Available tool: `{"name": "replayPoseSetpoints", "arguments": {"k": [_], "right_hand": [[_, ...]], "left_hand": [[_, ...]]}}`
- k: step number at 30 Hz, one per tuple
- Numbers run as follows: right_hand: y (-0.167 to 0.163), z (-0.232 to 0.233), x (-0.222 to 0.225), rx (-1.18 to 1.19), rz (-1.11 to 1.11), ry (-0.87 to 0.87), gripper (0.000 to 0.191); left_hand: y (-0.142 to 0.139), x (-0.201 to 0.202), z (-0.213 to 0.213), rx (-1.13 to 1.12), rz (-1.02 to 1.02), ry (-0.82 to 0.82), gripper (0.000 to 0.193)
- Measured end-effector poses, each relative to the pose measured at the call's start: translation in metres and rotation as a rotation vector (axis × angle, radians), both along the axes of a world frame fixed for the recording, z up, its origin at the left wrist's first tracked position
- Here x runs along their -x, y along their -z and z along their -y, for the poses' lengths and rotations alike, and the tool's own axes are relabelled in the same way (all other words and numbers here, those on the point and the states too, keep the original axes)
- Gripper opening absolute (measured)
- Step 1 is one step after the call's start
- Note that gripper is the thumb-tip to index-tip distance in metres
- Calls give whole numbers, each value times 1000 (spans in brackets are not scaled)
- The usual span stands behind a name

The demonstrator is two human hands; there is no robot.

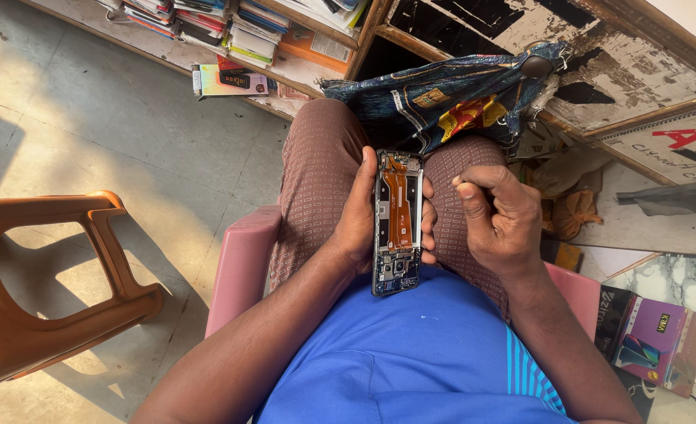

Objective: The person holds a disassembled mobile phone on their lap and uses tweezers to adjust internal components. They repeatedly probe and reposition small parts near the camera module and battery area while seated.

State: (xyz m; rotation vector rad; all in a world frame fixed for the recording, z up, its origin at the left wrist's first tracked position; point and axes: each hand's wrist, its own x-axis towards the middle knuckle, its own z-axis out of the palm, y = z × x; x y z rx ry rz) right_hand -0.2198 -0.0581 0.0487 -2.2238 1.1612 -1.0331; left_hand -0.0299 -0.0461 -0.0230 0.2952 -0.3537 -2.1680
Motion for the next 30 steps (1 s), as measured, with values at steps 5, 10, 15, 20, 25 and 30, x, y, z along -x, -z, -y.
{"name": "replayPoseSetpoints", "arguments": {"k": [5,10,15,20,25,30], "right_hand": [[1,0,3,-11,35,4,10],[0,0,4,25,38,17,11],[2,1,4,36,36,18,12],[2,1,3,-44,51,49,13],[-3,2,1,-65,-29,28,20],[-2,3,-3,-186,97,-6,22]], "left_hand": [[1,1,1,-3,12,6,98],[2,0,2,5,-6,17,98],[3,0,0,11,6,2,98],[2,0,1,5,8,7,98],[1,0,1,-7,27,-1,98],[1,1,2,10,16,-2,96]]}}
